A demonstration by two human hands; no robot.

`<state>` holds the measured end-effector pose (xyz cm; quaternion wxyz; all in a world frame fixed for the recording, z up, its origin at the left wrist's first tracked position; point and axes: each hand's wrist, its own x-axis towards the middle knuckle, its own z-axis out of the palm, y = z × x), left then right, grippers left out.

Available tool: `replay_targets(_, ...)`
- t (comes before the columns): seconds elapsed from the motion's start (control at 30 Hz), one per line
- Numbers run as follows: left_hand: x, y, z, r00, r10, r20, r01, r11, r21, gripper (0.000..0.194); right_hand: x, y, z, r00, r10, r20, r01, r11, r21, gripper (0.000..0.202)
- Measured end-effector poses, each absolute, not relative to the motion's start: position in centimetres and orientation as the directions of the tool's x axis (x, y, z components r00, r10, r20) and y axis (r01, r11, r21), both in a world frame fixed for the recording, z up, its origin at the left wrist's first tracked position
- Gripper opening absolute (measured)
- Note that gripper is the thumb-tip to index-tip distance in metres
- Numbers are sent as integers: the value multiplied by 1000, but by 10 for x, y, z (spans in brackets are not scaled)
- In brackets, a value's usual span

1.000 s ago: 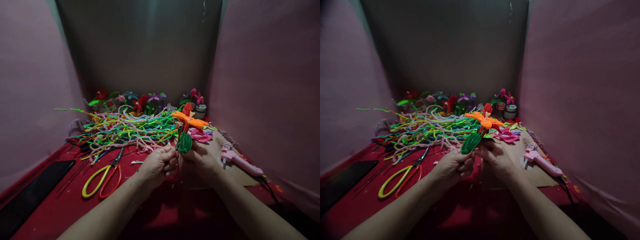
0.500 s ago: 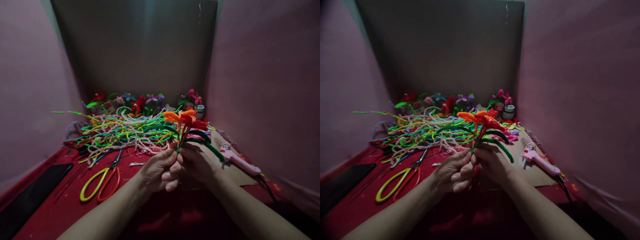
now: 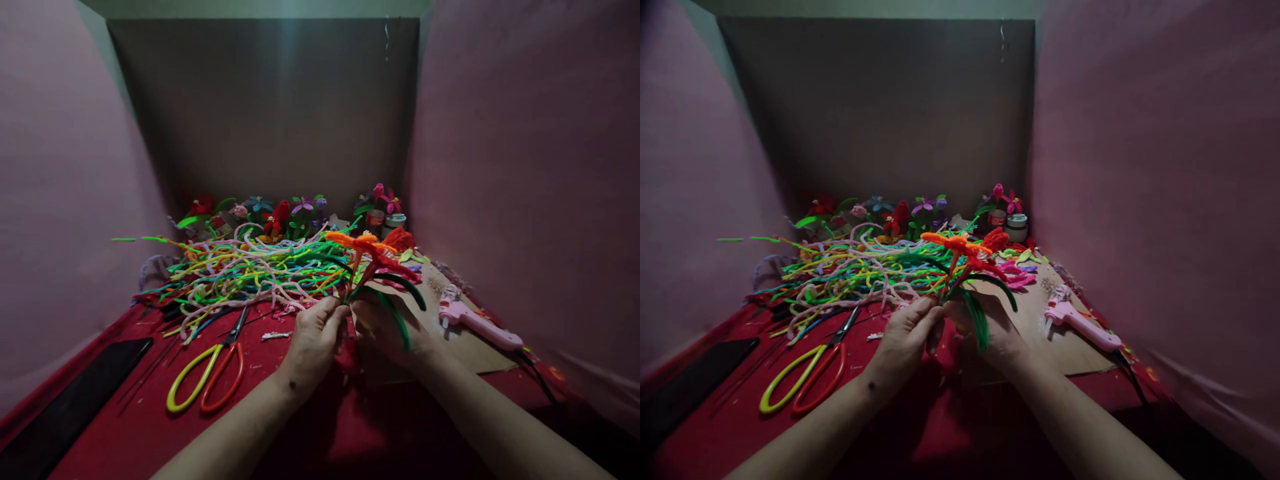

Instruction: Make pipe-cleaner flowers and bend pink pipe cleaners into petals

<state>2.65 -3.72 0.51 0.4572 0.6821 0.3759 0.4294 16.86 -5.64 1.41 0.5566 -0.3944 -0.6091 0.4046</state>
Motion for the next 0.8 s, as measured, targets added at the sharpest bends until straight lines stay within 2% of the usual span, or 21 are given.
replay_targets(0.1, 25, -35, 7, 333, 920, 206, 120, -259, 958, 25, 167, -53, 16, -81, 892, 444, 123, 451, -884, 17)
replay_targets(0.17, 24, -34, 8, 312, 925, 217, 132, -268, 954, 27, 167, -51, 17, -68, 886, 458, 135, 463, -876, 17)
replay_targets(0.3, 23, -33, 11, 305, 934, 188, 116, -232, 966, 26, 167, -53, 21, 12, 921, 389, 49, 388, -920, 4)
replay_targets(0.43, 23, -33, 15, 399, 914, 78, -55, -61, 997, 24, 168, -56, 20, 58, 934, 351, -37, 354, -935, 4)
replay_targets(0.6, 24, -34, 16, 572, 820, 20, -311, 194, 930, 22, 171, -51, 9, -76, 993, 86, -372, 52, -927, 6)
replay_targets(0.8, 22, -36, 15, 786, 618, 9, -387, 481, 787, 18, 172, -45, 1, -181, 984, -7, -501, -98, -860, 11)
